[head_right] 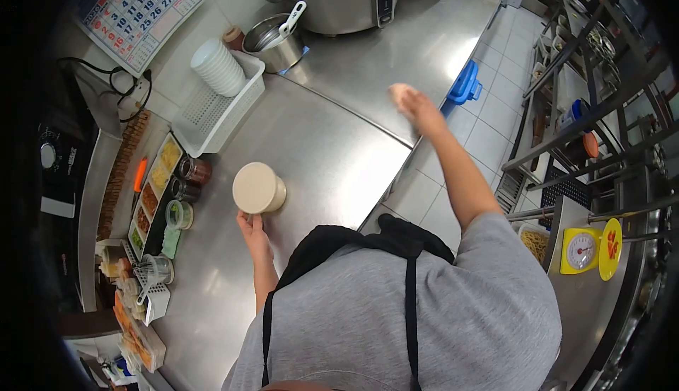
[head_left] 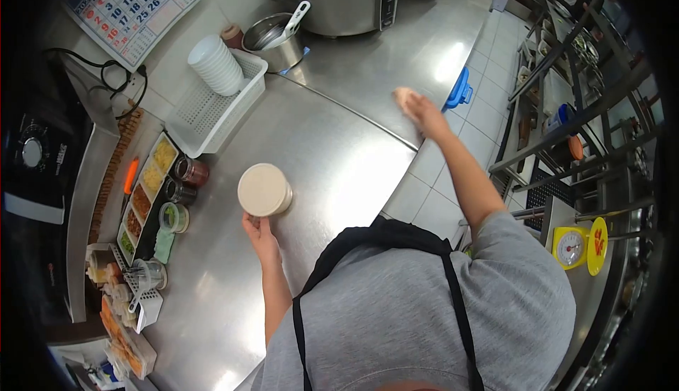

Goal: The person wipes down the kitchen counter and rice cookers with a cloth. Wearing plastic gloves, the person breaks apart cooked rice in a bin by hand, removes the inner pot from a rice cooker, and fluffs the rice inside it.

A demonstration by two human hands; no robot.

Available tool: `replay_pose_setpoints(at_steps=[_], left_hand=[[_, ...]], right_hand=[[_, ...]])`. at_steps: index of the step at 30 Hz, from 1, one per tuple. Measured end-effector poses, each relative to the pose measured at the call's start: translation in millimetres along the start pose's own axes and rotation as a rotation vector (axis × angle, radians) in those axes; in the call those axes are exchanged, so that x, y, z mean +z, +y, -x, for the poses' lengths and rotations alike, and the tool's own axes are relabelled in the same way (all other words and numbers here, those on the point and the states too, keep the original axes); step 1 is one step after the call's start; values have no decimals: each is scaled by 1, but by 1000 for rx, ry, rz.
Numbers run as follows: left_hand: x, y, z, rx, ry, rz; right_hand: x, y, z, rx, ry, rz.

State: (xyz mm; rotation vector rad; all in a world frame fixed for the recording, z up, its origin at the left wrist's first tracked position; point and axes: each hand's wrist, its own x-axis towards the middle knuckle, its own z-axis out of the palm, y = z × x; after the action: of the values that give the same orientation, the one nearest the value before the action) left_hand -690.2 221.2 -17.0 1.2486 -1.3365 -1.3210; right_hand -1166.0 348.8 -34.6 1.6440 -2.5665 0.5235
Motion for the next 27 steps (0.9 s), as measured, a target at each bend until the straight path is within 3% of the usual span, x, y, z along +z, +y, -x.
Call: replay_pose_setpoints(at_steps=[1,3,4,6,8,9,10,11,12,15,17,19,27], left_hand=[[1,-9,-2,-5,-8,6],[2,-23,-3,63,12,11],[10,-8,2,62,15,12],[29,43,16,-103,180,219],[45,49,12,-84,195,186],[53,51,11,-66,209,142],[65,53,6,-42,223,103],[79,56,3,-36,234,100],[93,59,0,-64,267,73],[139,66,-13,-101,323,54],[164,66,-16,-122,362,63],[179,66,-23,-135,326,44],[231,79,-40,-175,365,12]], right_hand=[[21,58,-26,-94,-72,344],[24,92,-44,-190,-157,689],[-14,57,-52,130,86,-71],[-38,-1,-85,433,226,-1030],[-55,-75,-104,278,40,-929],[-29,-90,-117,158,-203,-951],[0,-110,-118,-164,-119,-805],[35,-129,-116,-257,-145,-808],[86,-126,-124,-701,6,-221],[73,-115,-138,-735,89,-325],[62,-96,-167,-545,-8,-273],[53,-58,-207,-406,-69,-153],[7,122,-254,-133,146,-43]])
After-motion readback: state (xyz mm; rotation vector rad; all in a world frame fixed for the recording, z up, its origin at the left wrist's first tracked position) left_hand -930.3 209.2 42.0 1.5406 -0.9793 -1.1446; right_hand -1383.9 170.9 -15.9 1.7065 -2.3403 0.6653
